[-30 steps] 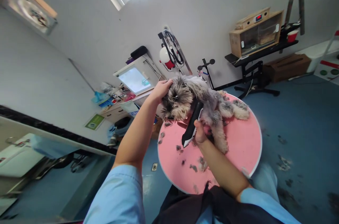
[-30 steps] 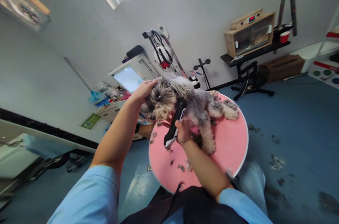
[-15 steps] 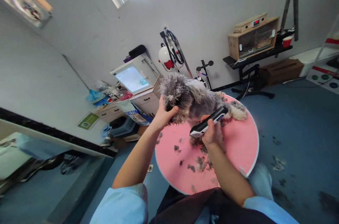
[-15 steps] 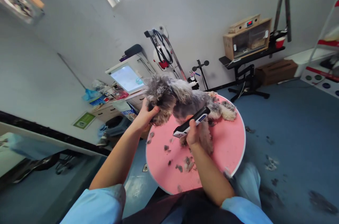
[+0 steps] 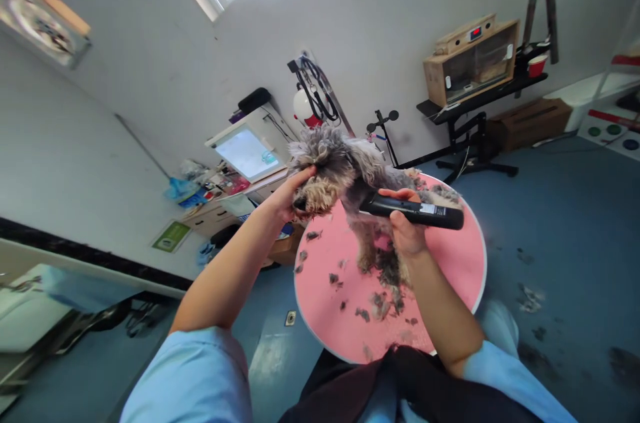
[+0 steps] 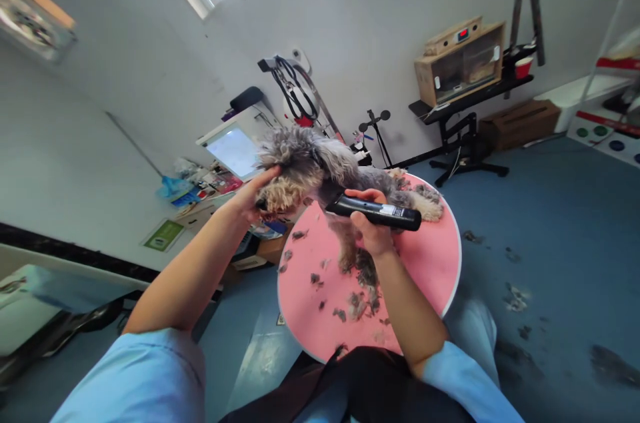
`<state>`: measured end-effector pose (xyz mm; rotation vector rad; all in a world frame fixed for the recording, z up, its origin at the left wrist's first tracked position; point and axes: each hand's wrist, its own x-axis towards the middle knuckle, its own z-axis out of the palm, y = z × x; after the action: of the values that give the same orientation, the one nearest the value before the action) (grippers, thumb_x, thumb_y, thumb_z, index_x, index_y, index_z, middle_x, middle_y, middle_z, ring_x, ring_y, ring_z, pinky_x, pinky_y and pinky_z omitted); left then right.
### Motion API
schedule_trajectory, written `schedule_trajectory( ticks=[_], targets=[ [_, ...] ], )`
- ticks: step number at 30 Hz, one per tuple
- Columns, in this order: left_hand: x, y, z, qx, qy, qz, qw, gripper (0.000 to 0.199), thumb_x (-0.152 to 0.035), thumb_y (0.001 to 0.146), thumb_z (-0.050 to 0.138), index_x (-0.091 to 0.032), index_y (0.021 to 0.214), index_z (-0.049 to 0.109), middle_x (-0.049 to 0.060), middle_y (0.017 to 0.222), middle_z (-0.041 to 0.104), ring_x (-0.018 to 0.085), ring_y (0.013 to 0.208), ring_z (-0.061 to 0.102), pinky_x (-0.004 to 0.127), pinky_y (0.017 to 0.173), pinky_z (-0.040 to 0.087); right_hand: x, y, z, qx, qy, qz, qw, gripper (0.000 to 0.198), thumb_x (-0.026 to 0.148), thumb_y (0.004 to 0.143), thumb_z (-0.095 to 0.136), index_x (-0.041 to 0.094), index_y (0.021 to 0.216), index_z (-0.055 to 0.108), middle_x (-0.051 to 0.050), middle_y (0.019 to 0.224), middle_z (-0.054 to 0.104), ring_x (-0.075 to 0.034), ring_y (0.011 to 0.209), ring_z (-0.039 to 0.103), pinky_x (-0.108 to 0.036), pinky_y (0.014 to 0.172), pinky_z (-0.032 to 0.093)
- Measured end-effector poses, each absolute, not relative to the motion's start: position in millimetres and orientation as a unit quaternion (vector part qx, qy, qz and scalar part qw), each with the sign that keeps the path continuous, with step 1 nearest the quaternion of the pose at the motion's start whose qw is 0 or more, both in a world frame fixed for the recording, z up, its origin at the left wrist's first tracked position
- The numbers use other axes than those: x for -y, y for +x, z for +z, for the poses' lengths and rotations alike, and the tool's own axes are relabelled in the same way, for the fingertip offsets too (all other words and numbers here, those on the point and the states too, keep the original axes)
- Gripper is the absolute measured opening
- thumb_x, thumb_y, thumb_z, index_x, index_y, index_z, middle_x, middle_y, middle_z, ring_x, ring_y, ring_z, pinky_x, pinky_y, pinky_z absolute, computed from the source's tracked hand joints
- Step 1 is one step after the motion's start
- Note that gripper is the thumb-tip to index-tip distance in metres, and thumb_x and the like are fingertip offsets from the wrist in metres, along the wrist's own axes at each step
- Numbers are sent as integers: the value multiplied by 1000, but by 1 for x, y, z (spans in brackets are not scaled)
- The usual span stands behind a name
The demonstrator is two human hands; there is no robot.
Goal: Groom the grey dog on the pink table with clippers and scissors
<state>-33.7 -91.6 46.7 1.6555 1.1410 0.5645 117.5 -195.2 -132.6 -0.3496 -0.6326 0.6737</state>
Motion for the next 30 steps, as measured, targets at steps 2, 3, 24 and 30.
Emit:
schedule_trajectory(
  ticks=[2,3,24,30],
  targets=[
    [91,-36,50,-481,684,221,502,50,-65,74,61,-18,87,71,13,77,73,28,74,71,43,69,59,193,118,-124,340,-161,303,876,43,47,72,79,29,101,52,-4,114,71,-25,109,66,-50,99,52],
    [93,-37,52,-482,690,223,492,54,-67,73,61,-17,91,71,14,80,74,29,77,71,44,71,59,192,117,-121,359,-156,304,868,41,45,73,78,29,100,52,-4,115,71,-25,110,66,-51,100,51],
    [110,-42,22,-421,758,480,133,27,-43,80,51,-20,64,51,-3,61,44,12,61,41,22,61,38,204,73,-131,294,-172,340,877,35,42,77,75,27,99,52,-4,111,72,-24,103,67,-50,102,48],
    [115,-42,25,-383,774,486,138,27,-40,80,54,-19,63,53,-3,60,46,12,61,42,23,61,37,211,88,-85,387,-156,257,872,34,43,78,75,29,100,53,-4,114,70,-24,107,67,-49,99,50]
  ],
)
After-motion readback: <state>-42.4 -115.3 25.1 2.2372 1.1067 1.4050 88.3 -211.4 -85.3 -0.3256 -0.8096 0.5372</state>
